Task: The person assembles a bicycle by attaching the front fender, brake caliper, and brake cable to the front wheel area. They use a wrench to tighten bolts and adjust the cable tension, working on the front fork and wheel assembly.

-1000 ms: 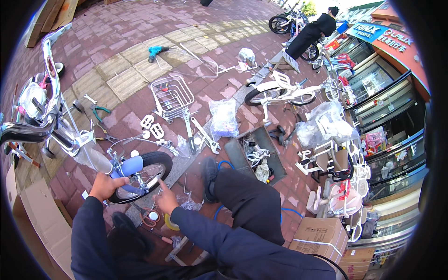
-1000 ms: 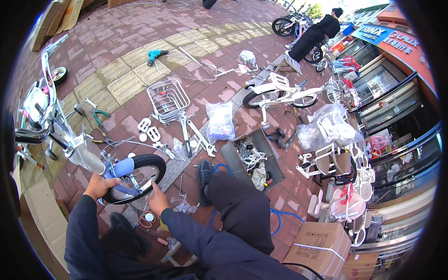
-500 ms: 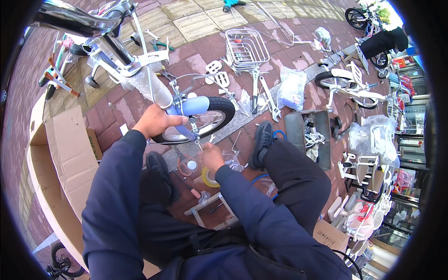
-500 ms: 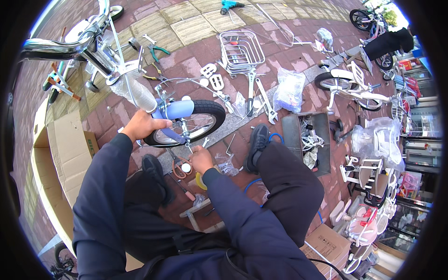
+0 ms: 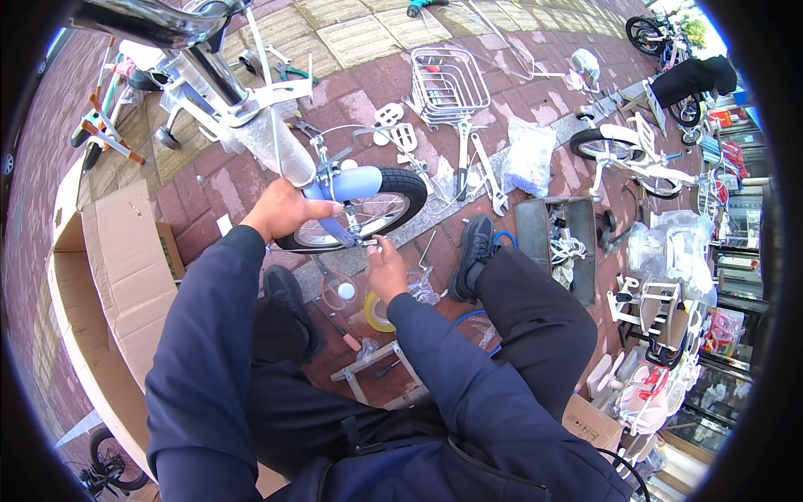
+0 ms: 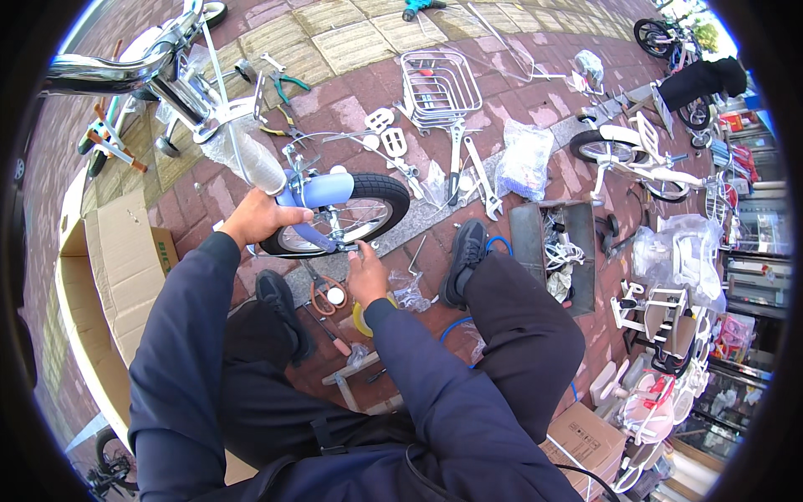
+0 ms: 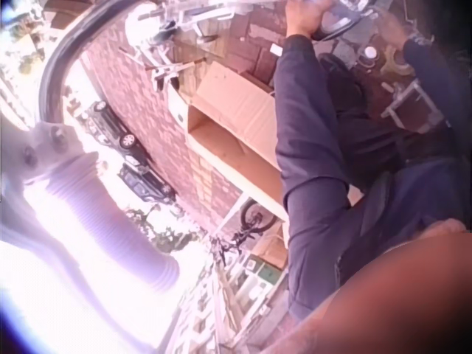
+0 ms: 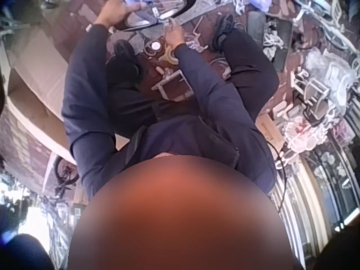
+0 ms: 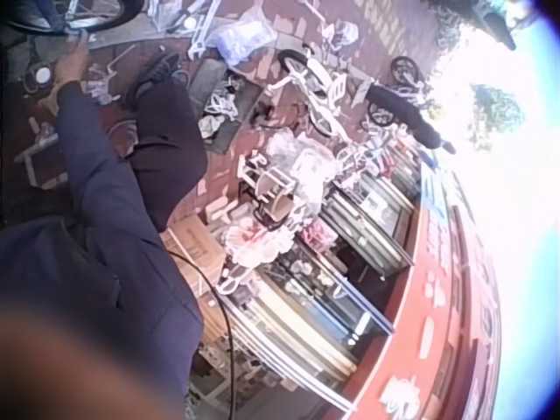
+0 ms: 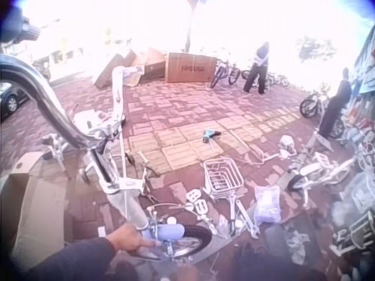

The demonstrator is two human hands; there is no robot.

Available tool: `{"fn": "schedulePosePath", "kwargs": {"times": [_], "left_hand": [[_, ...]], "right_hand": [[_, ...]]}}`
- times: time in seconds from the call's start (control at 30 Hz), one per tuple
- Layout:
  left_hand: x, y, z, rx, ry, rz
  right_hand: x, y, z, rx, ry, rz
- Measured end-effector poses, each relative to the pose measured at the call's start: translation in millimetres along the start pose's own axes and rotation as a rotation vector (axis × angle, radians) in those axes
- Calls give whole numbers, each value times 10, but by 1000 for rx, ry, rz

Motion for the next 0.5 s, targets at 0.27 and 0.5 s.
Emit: {"fn": "schedulePosePath", "kwargs": {"times": [0.27, 0.5], "left_hand": [[13, 19, -12, -1, 16, -1], [5, 10, -8, 5, 8, -15]], "right_hand": [[-47, -46, -41, 35, 25, -28], [-16, -228, -141, 192, 126, -335]]}}
Point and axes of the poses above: each hand's wrist, its own z-axis towards the middle knuckle, its own x-axis out of the back of the hand, y = z × x, the point moved 9 cm from there along z, towards the middle knuckle, and after that the axes turned 1 degree about y, right-handed, at the moved point
